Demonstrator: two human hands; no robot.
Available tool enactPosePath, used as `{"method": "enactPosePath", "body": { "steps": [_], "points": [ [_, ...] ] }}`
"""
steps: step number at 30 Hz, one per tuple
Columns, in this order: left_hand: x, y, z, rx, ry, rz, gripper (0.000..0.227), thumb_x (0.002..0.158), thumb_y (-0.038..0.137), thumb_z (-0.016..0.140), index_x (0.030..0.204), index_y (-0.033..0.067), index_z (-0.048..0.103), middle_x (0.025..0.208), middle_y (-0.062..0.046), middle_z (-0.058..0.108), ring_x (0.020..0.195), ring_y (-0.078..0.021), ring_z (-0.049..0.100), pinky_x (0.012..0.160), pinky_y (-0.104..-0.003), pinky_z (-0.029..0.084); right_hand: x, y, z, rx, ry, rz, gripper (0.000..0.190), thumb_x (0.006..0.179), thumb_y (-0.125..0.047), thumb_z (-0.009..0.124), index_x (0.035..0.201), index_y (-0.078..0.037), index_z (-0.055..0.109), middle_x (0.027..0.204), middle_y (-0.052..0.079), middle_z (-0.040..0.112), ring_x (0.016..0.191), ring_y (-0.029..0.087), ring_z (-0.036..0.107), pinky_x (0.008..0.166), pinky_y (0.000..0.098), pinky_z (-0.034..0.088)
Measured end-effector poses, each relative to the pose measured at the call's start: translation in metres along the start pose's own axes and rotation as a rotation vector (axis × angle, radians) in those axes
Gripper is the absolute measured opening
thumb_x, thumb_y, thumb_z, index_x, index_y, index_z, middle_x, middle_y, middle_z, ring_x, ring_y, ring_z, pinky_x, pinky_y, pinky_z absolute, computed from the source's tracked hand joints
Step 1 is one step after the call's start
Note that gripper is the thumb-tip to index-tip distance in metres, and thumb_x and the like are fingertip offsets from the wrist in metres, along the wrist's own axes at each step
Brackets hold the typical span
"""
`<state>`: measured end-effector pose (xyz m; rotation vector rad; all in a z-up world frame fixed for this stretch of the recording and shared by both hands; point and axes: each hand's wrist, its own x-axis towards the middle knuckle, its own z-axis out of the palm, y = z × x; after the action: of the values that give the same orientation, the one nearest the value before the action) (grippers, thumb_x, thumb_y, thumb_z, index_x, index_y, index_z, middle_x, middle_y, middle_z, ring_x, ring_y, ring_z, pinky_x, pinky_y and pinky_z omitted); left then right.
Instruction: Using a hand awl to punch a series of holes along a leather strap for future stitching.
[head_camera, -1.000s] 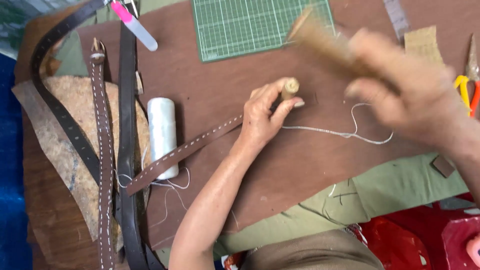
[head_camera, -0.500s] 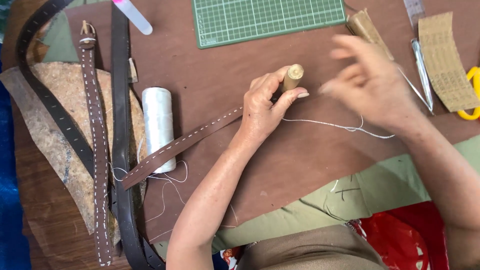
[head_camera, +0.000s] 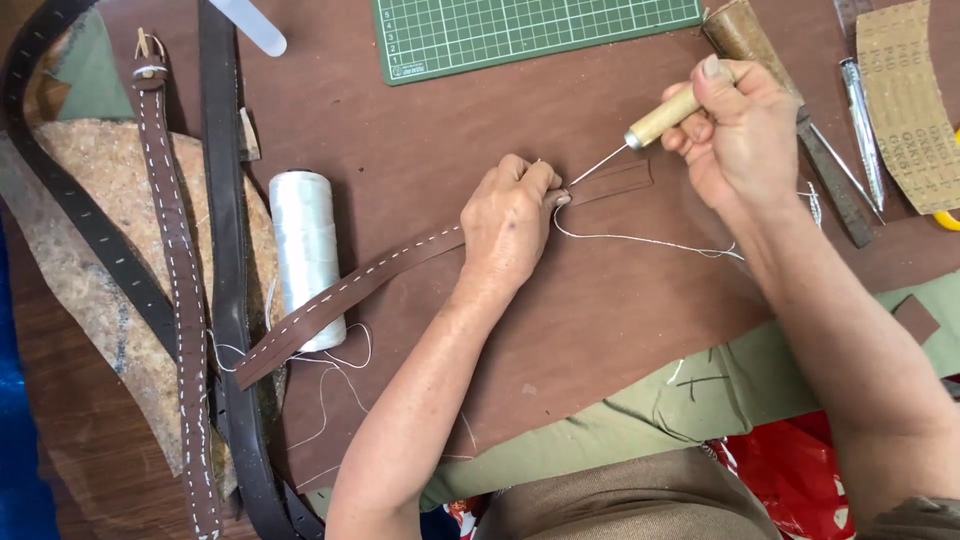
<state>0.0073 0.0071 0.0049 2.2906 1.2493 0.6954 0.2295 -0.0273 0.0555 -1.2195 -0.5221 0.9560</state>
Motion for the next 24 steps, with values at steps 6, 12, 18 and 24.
{"method": "enactPosePath", "body": {
  "steps": [6, 12, 18, 24],
  "points": [
    [-0.003, -0.001, -0.001, 0.004, 0.016, 0.014, 0.015, 0.092, 0.02, 0.075, 0.089, 0.0166, 0.061, 0.089, 0.002, 0.053, 0.08, -0.0201, 0.056, 0.058, -0.038, 0.048, 0.065, -0.015, -0.088, 0.068, 0.086, -0.323, 0.031, 0.117, -0.015, 0.054, 0.086, -0.016, 0.055, 0.075, 0.0, 0.043, 0.068, 0.013, 0.046, 0.067, 0.0341, 0.05],
    [-0.001, -0.008, -0.006, -0.1, -0.022, 0.019, 0.018, 0.087, 0.018, 0.079, 0.098, 0.0158, 0.065, 0.094, 0.003, 0.059, 0.087, -0.0204, 0.06, 0.064, -0.04, 0.05, -0.047, -0.058, 0.003, -0.58, -0.282, -0.627, 0.011, 0.116, 0.004, 0.045, 0.123, 0.01, 0.038, 0.124, 0.032, 0.061, 0.08, 0.032, 0.068, 0.06, 0.0305, 0.049],
    [0.001, -0.013, -0.011, -0.21, -0.041, 0.025, 0.027, 0.083, 0.017, 0.085, 0.092, 0.0169, 0.059, 0.092, 0.004, 0.062, 0.085, -0.0196, 0.063, 0.064, -0.037, 0.05, -0.058, -0.039, 0.013, -0.5, -0.278, -0.571, 0.026, 0.121, -0.016, 0.054, 0.127, 0.005, 0.041, 0.117, 0.03, 0.063, 0.07, 0.028, 0.065, 0.062, 0.0281, 0.048],
    [0.001, -0.013, -0.013, -0.216, -0.042, 0.023, 0.026, 0.084, 0.016, 0.085, 0.087, 0.0183, 0.058, 0.086, 0.005, 0.058, 0.078, -0.0188, 0.06, 0.059, -0.037, 0.047, -0.057, -0.035, 0.015, -0.556, -0.285, -0.568, 0.024, 0.122, -0.015, 0.052, 0.125, 0.006, 0.041, 0.117, 0.028, 0.062, 0.071, 0.028, 0.066, 0.063, 0.0289, 0.051]
  ]
}}
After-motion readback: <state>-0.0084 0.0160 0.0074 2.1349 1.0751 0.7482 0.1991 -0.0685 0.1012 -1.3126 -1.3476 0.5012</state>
